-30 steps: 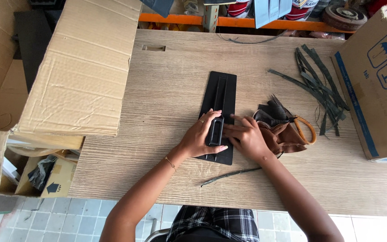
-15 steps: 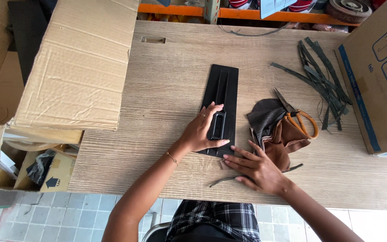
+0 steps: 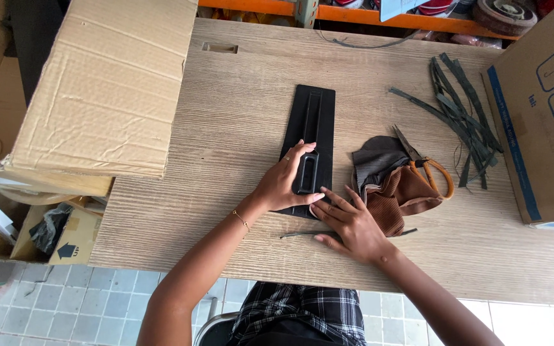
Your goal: The recorder is seen taking a black plastic component out of a box and then using a piece of cloth to clean it before tying a brown piece of leather/fabric to it with a thin strip.
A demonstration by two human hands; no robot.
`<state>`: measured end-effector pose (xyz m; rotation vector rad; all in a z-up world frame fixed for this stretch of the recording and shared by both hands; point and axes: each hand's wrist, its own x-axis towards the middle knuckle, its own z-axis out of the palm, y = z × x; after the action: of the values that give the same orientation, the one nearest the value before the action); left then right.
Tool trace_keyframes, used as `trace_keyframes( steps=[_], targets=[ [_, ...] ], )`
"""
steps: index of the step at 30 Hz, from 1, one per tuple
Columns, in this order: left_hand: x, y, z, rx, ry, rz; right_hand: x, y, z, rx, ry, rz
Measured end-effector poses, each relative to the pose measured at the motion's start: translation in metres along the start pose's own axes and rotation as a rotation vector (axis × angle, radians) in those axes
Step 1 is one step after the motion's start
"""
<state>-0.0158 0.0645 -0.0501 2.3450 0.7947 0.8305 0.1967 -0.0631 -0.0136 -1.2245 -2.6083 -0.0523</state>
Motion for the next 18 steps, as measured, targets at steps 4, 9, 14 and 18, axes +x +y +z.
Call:
trace_keyframes(
  steps=[4, 9, 14, 18],
  targets=[
    [0.0, 0.008, -0.006, 0.043, -0.034, -0.04, -0.012, 0.005, -0.006, 0.051, -0.02, -0.074],
    [0.0, 0.002, -0.001, 0.02, -0.024, -0.004, -0.011, 0.008, 0.002, -0.067, 0.024, -0.004],
    [-0.001, 0.002, 0.0, 0.054, 0.004, 0.013, -0.009, -0.012, 0.001, -0.026, 0.028, -0.044],
    [0.0, 0.001, -0.001, 0.07, 0.02, 0.017, -0.021, -0.003, -0.001, -0.044, 0.04, -0.056]
  ],
)
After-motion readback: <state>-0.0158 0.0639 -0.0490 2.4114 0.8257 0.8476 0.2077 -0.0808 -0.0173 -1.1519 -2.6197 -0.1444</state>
